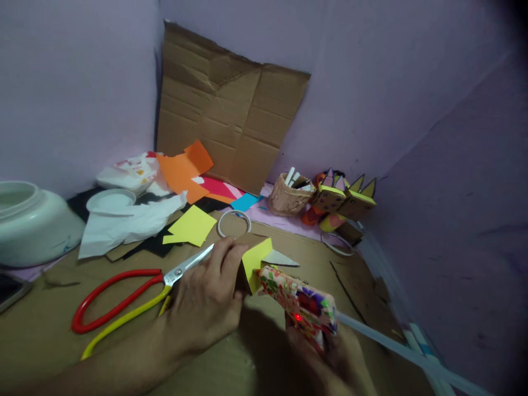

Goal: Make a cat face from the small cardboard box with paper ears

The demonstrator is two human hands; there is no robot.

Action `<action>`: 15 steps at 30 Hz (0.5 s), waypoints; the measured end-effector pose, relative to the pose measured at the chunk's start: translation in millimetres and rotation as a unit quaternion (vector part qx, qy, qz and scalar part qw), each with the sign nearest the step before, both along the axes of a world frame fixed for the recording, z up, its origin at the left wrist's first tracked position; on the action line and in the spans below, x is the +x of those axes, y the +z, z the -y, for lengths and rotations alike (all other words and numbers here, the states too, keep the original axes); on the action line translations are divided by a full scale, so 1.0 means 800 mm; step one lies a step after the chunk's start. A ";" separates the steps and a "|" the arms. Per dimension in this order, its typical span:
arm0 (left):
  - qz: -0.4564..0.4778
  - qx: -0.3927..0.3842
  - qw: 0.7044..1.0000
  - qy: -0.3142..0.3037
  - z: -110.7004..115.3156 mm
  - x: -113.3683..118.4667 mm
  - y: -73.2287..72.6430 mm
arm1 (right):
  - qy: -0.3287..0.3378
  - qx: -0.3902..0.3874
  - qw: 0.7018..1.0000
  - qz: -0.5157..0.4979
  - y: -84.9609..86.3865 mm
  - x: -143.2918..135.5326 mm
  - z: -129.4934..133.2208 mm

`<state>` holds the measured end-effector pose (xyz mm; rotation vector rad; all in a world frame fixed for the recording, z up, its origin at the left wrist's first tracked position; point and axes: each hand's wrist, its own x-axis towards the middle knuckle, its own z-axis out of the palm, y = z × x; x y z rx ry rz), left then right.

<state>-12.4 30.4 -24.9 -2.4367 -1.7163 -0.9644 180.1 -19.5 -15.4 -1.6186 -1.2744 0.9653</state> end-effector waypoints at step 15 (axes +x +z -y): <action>-0.004 -0.002 1.000 -0.007 -0.002 -0.001 -0.001 | 0.044 -0.008 0.999 0.024 -0.001 0.012 -0.005</action>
